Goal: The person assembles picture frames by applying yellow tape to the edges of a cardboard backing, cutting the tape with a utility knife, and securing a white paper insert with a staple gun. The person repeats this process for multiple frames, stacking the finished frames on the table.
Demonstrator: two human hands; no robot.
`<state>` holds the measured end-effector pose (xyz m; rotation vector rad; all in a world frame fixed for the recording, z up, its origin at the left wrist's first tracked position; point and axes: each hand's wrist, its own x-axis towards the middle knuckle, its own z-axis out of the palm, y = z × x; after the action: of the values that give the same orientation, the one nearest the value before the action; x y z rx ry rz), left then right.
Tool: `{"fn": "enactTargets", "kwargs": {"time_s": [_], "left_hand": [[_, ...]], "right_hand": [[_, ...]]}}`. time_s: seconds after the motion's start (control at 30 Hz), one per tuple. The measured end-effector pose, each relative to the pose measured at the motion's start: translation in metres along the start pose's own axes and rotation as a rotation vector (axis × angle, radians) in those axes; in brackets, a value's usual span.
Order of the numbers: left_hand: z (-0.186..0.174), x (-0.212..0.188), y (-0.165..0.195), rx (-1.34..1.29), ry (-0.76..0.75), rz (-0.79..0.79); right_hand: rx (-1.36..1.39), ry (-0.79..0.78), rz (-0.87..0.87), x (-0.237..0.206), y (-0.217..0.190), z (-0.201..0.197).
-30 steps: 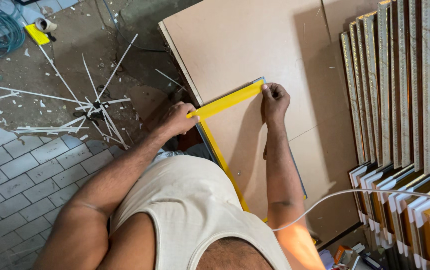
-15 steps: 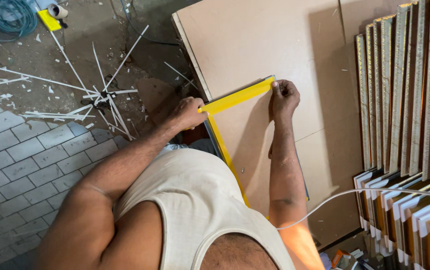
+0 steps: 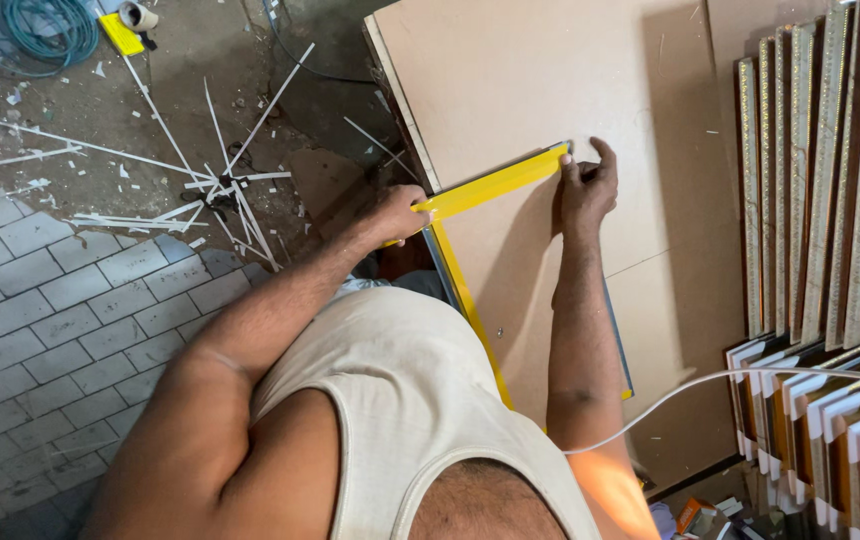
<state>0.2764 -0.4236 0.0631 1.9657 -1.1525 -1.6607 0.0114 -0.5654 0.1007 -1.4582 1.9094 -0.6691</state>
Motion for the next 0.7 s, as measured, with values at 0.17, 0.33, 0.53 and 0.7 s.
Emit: {"fn": "enactTargets", "kwargs": {"time_s": [0.17,0.33,0.53,0.7], "left_hand": [[0.008,0.012,-0.01,-0.042,-0.033,0.071],[0.008,0.016,-0.006,-0.038,-0.037,0.048],[0.006,0.001,0.009,0.024,-0.019,0.026],[0.005,-0.005,0.014,0.017,-0.029,-0.017]], "right_hand": [[-0.372,0.186,-0.215,-0.035,-0.002,0.019],[-0.367,-0.038,-0.435,-0.143,-0.014,0.072],[-0.398,0.071,-0.335,-0.139,-0.001,0.032],[-0.508,0.274,-0.012,-0.121,0.039,-0.052]]}}
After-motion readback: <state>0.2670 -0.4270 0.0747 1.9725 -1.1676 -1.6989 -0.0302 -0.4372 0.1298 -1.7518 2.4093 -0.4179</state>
